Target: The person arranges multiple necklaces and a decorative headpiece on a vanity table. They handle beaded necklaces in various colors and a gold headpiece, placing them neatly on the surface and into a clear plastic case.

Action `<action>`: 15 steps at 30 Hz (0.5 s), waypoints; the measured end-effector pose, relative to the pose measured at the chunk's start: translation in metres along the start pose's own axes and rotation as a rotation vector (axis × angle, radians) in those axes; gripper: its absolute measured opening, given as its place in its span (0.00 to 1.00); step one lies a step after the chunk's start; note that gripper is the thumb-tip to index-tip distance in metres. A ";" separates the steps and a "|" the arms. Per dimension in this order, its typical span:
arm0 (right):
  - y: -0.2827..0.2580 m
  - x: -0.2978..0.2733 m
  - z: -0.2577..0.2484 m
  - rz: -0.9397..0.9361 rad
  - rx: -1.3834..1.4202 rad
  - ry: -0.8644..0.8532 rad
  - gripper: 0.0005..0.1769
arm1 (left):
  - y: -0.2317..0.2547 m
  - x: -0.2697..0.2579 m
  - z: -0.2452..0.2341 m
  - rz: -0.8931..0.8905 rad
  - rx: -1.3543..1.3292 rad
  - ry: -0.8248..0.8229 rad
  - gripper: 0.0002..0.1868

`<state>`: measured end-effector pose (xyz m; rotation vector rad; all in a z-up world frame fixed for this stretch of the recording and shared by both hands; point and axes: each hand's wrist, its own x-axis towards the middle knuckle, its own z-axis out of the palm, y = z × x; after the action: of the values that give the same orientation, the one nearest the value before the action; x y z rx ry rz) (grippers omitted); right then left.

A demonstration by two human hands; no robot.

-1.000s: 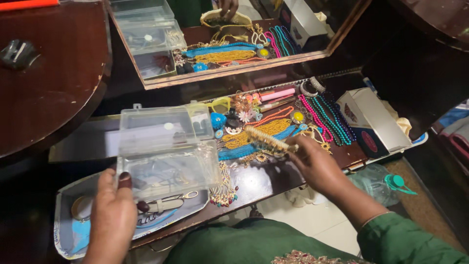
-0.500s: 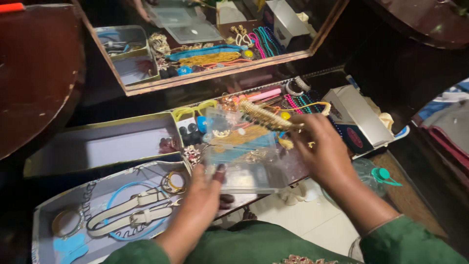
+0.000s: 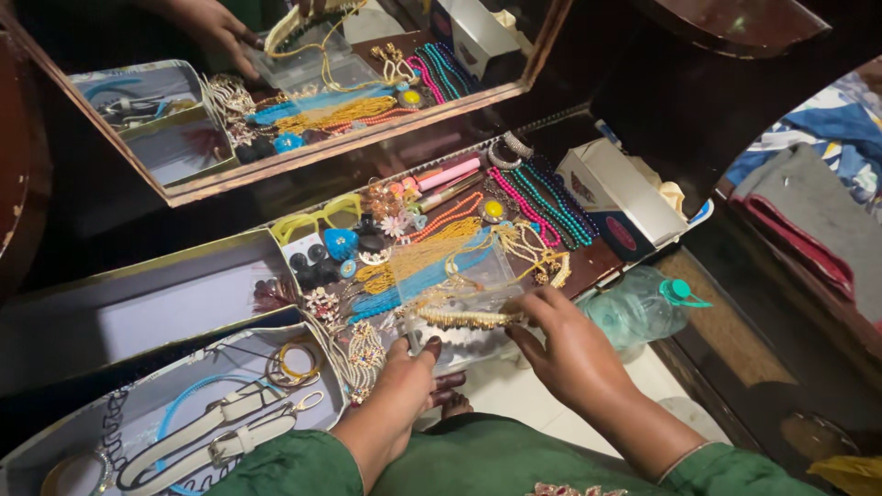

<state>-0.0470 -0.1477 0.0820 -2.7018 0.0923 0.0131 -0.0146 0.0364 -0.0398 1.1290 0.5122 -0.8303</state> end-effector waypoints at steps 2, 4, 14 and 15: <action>0.001 -0.002 0.003 0.000 0.027 -0.027 0.11 | -0.001 0.003 -0.001 -0.018 0.011 0.012 0.24; 0.002 -0.002 0.005 -0.002 0.022 -0.045 0.12 | -0.004 0.002 -0.004 0.010 0.067 -0.006 0.22; 0.005 0.012 -0.002 -0.111 -0.090 -0.100 0.14 | -0.003 0.001 -0.021 0.040 0.180 0.083 0.22; 0.006 0.013 -0.002 -0.127 -0.111 -0.111 0.16 | -0.003 -0.001 -0.021 0.049 0.222 0.108 0.22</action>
<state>-0.0344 -0.1550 0.0813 -2.8055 -0.1170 0.1341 -0.0163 0.0557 -0.0486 1.3914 0.4879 -0.7998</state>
